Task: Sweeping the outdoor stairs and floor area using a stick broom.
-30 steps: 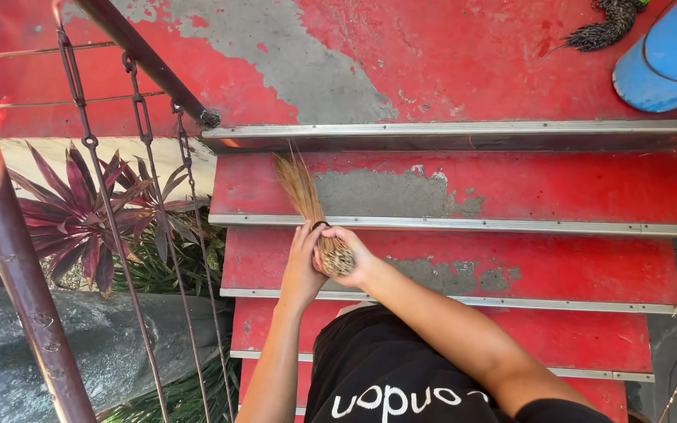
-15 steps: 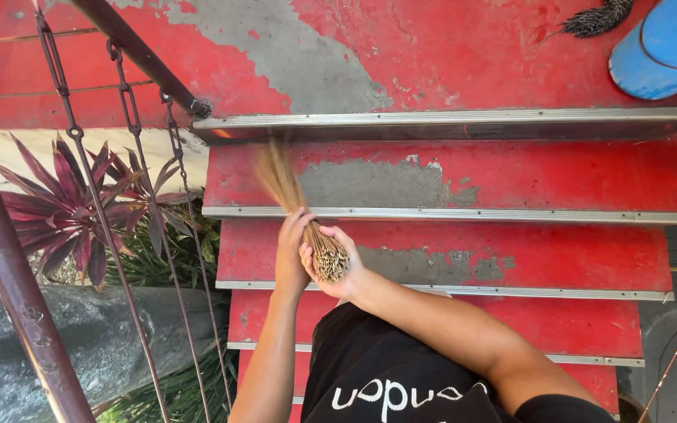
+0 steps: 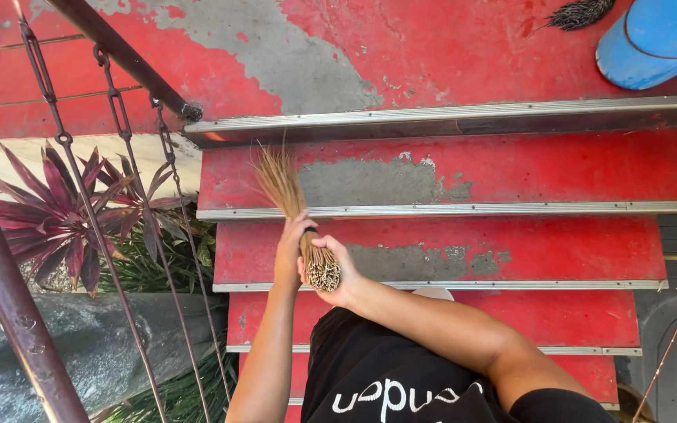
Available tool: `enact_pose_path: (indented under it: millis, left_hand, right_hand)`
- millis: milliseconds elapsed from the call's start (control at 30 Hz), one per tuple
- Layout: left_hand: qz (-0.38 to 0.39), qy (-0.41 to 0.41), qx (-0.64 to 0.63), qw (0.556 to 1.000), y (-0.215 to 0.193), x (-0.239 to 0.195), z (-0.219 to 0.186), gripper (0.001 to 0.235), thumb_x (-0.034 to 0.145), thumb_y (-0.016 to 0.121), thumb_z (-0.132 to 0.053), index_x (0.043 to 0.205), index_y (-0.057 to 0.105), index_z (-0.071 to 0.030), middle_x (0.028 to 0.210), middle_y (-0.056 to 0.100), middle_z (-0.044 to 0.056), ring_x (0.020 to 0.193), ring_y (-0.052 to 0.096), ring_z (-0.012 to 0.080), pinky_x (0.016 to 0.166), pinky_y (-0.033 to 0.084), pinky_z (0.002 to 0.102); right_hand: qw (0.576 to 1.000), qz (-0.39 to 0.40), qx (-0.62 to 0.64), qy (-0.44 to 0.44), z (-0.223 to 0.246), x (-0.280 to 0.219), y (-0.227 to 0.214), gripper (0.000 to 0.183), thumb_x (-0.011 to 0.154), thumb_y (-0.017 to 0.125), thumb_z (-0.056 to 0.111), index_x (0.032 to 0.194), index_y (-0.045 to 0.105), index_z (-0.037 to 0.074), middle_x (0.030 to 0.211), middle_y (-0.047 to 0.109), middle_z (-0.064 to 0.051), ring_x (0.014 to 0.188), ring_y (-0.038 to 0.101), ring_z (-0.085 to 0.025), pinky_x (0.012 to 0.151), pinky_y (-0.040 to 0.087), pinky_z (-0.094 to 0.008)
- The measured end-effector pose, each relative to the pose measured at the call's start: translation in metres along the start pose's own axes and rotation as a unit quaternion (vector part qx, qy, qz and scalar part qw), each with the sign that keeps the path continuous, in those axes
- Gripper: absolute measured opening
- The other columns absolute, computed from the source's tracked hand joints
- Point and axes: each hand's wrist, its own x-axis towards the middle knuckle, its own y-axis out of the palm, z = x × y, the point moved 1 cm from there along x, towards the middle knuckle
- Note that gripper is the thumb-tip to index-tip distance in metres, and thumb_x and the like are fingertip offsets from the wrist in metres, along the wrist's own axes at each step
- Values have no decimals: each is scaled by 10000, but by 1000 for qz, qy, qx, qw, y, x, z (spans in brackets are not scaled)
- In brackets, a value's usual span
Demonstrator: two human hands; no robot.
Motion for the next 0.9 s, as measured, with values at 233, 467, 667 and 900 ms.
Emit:
enact_pose_path:
  millis: [233,467,667,900]
  left_hand:
    - [29,-84,-92,992,9,-37,-25,351,930,589,-9,1229,668,-175,1511,562,79,1360,556,245,1192,365,389]
    - [63,-119,19,991,6,-22,-12,436,996,430,-17,1322,664,-190,1534,518,137,1395,458,404,1177,371,490]
    - [59,-256,149,953,-9,-11,-38,321,1040,428,-236,1169,639,-442,1588,418,-181,1394,508,248,1167,417,428]
    - [115,-108,207,966,40,-25,-8,297,983,532,-185,1189,618,-380,1577,443,-88,1442,452,263,1172,400,395]
  right_hand:
    - [984,-36,-140,-101,-34,-54,15,751,835,754,190,1456,332,196,1199,552,-231,957,694,-364,743,640,-468]
    - [983,-16,-166,-71,-30,-45,-10,890,840,748,171,1560,238,294,1230,471,-256,891,671,-370,662,649,-495]
    - [990,56,-124,30,5,-32,-11,506,868,750,242,1327,553,161,1028,656,-241,825,726,-388,679,634,-580]
    - [987,-24,-149,49,39,-40,-36,380,860,743,154,1140,522,23,859,704,-167,708,765,-276,609,663,-438]
